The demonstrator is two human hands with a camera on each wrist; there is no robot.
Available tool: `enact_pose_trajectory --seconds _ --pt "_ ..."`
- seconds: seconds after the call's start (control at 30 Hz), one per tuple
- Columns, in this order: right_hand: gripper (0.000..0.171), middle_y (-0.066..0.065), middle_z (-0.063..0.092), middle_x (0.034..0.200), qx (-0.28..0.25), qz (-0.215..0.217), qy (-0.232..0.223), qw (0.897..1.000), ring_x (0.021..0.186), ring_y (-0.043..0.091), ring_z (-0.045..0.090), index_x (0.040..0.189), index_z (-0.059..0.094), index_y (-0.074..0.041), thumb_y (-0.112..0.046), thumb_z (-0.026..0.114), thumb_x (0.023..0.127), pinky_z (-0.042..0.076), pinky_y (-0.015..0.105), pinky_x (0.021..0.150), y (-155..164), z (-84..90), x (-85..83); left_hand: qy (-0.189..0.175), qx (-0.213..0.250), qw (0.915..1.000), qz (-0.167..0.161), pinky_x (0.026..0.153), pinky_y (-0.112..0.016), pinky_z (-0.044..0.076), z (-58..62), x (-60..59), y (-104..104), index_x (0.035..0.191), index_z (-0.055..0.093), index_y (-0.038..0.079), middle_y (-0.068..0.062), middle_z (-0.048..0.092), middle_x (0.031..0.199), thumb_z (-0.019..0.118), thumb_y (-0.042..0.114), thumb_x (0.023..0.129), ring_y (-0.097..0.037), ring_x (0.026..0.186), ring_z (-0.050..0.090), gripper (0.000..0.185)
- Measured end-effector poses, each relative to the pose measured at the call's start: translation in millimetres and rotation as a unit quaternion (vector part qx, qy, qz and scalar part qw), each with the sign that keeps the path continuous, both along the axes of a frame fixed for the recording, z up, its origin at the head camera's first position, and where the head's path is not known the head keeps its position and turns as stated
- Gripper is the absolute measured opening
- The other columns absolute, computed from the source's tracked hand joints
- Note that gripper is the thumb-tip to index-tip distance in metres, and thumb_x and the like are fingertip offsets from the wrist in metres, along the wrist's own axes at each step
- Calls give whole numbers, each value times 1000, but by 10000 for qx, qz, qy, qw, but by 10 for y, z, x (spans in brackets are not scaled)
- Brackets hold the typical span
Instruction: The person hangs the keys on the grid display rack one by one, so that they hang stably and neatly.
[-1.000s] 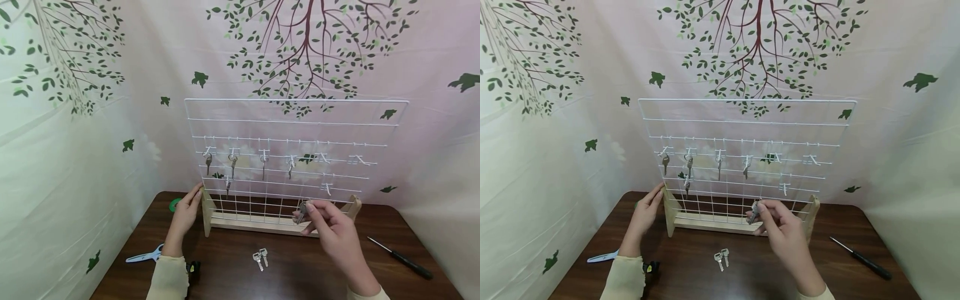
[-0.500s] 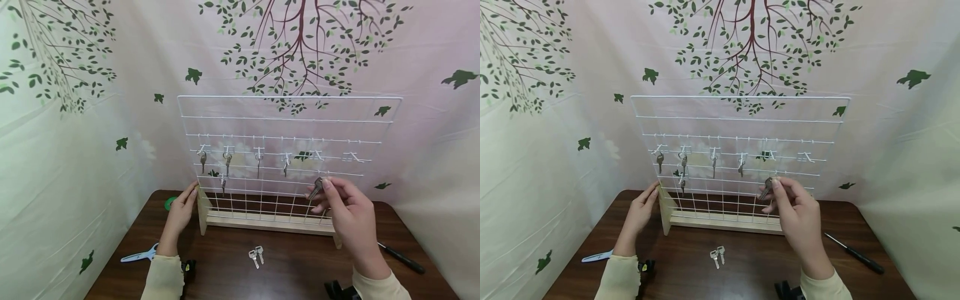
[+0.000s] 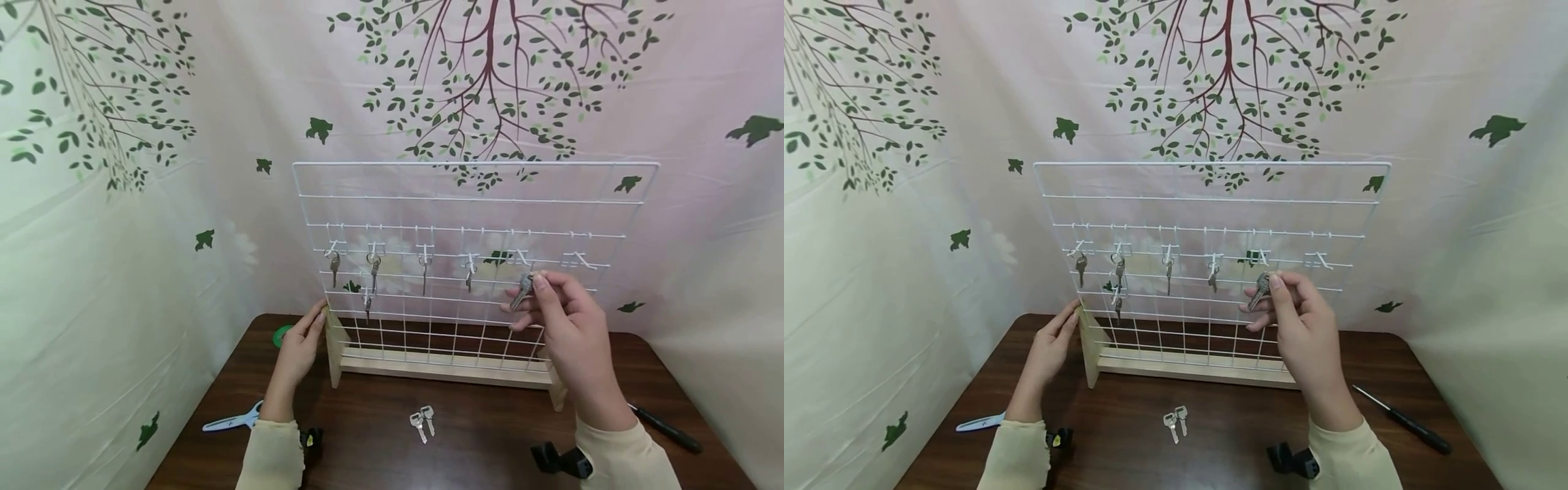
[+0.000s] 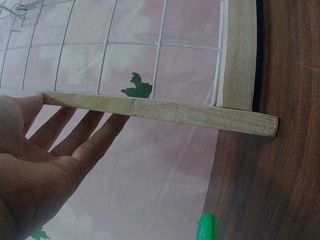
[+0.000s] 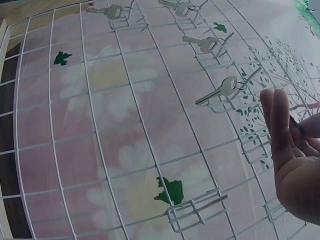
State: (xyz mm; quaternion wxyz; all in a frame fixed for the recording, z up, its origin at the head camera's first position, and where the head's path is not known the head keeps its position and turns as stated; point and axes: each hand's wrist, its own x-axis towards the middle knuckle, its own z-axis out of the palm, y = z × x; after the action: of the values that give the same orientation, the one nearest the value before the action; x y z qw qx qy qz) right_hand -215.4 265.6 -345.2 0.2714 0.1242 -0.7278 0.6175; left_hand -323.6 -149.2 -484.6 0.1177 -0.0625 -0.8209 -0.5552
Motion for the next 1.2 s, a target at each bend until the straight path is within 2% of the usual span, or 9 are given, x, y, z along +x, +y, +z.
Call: enact_pose_trajectory --seconds 0.17,0.37,0.63,0.83,1.0,1.1,1.2 --pt "33 -1 82 103 -243 288 36 9993 81 12 81 131 59 5 -22 51 114 64 28 61 -3 -14 -75 32 21 10000 18 118 -57 48 -19 13 2 160 52 25 -12 48 167 49 42 115 -37 154 47 49" --pt "30 -2 81 105 -152 367 -194 9990 84 12 82 129 61 -3 -26 51 114 65 29 63 -7 -31 -120 -5 123 9999 58 118 -56 49 -49 44 10 160 53 24 -12 49 167 50 40 114 -36 153 49 48" --pt "33 -8 82 104 116 83 -529 9985 83 9 81 128 58 -3 -31 52 114 66 31 66 -14 -27 -188 108 -9 9998 164 120 -59 47 -73 56 18 158 55 27 -10 52 165 51 41 114 -37 154 49 47" --pt "31 -13 79 105 315 -163 -756 9965 83 6 81 129 57 -6 -33 50 114 67 31 70 -25 -59 -213 162 -70 9998 79 122 -61 45 -108 51 26 160 52 26 -10 49 168 49 41 115 -38 156 45 48" --pt "38 -12 78 112 133 -177 -761 9969 85 8 81 143 56 -5 -30 54 113 67 30 69 -29 -97 -161 146 -137 9998 72 125 -63 41 -98 32 4 160 52 29 -7 48 169 49 46 114 -36 158 43 50" --pt "49 -13 77 119 -181 -161 -837 9962 85 10 82 154 49 -7 -30 57 112 66 29 66 -44 -140 -68 197 -147 9997 36 125 -64 40 -65 10 -7 160 51 28 -7 47 169 49 48 113 -36 158 42 51" --pt "52 -16 76 124 -403 -227 -931 9946 84 10 82 157 46 -9 -30 58 111 65 29 64 -74 -213 50 195 -137 9997 34 125 -63 41 -38 -6 -11 160 52 28 -6 48 169 50 49 113 -35 158 43 52"
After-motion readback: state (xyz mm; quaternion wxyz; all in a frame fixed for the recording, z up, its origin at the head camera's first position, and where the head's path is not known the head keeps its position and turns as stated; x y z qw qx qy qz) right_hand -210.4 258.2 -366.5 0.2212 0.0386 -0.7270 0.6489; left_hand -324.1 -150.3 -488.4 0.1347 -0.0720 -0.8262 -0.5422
